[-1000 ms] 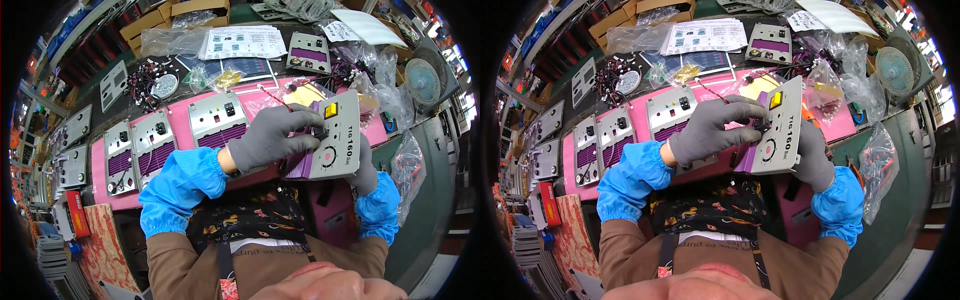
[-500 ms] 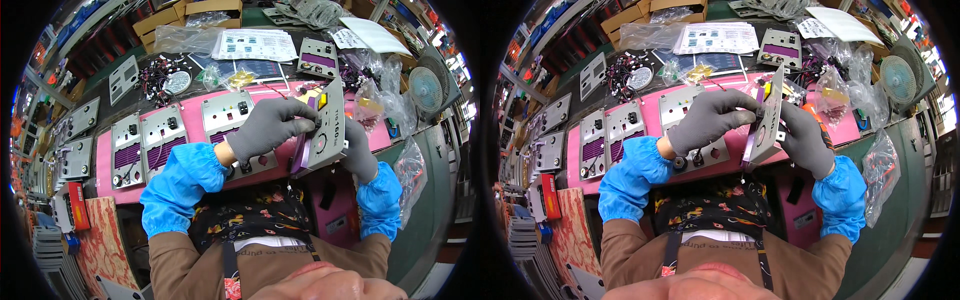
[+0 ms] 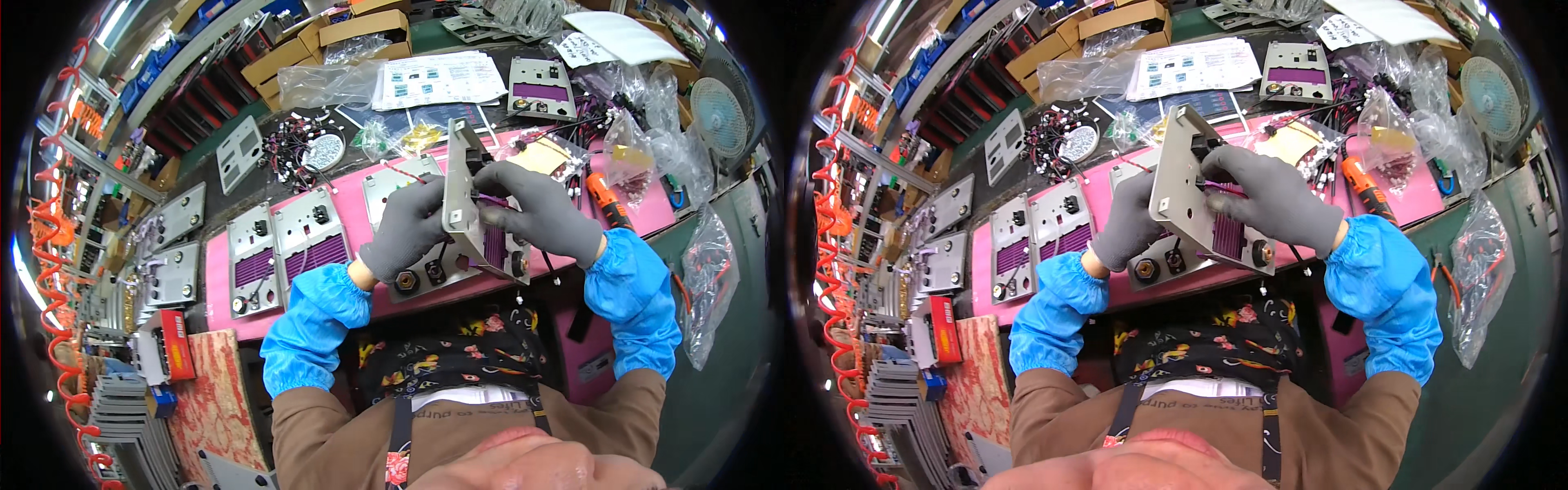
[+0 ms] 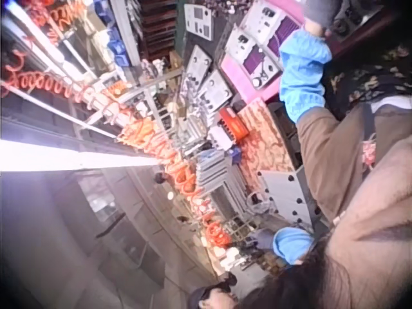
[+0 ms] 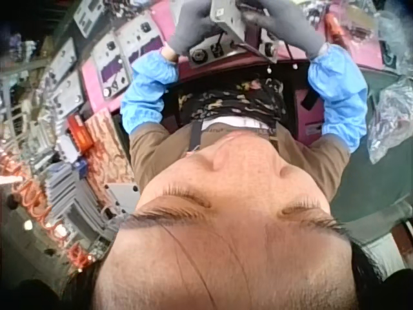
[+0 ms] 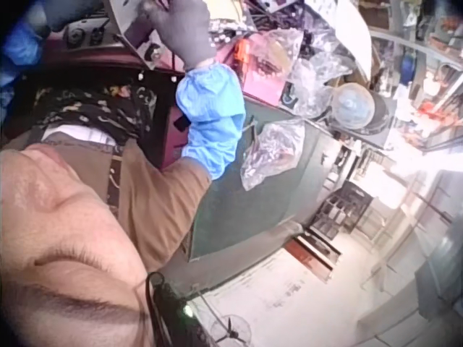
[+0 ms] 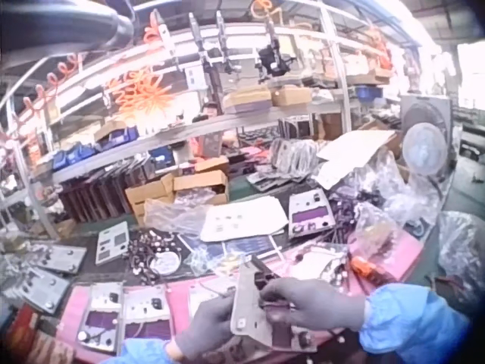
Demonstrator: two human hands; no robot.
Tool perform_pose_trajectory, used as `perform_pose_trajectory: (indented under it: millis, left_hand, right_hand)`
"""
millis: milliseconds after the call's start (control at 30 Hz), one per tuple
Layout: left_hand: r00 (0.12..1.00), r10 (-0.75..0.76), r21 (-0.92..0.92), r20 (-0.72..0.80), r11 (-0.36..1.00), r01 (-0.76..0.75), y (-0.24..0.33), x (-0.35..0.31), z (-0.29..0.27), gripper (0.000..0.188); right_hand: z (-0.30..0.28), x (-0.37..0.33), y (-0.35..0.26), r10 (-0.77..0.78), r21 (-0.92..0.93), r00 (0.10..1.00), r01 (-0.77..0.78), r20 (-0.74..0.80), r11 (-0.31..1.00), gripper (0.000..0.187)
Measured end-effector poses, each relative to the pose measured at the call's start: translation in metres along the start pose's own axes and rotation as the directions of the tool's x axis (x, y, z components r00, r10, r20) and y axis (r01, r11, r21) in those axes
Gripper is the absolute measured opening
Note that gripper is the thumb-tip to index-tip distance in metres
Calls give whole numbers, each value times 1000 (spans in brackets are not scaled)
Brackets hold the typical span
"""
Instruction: The person assembles electronic devices on a pink workbench, using a soldering iron to connect wires to metal chassis units. They handle multiple chassis, wires, and small components, performing soldering and inspection steps.
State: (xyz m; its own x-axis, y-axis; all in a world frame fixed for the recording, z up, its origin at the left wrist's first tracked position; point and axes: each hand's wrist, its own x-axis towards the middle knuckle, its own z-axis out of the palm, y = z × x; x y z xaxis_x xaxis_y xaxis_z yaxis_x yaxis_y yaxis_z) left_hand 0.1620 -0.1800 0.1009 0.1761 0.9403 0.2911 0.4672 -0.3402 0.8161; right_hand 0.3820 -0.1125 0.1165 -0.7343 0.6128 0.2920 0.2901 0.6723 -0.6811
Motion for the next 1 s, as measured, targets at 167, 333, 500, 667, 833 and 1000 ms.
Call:
perform_pose_trajectory:
  millis: [167,333,500,667,833,1000]
  left_hand:
    - [999,45,190,-10,981,-42,-28,-17,-7,26]
    - [986,147,301,82,939,-165,-32,-16,-17,22]
    - [978,-142,260,150,960,99,-22,-13,-20,23]
    - [980,152,384,129,904,-191,-24,-14,-13,22]
    - [988,147,313,44,937,-153,-33,-23,2,25]
    - [1000,1,330,-14,944,4,-33,-26,7,25]
  right_hand:
    - [22,9,7,-14,19,999,15,-45,1000,32]
    - [35,13,16,-140,-160,987,126,-81,979,23]
    - [34,9,9,-109,-322,990,74,-92,944,18]
    - [30,7,2,-85,-318,992,50,-97,947,18]
    - [32,6,11,-76,-248,984,34,-164,968,18]
    - [3,5,19,-14,39,998,16,-59,999,26]
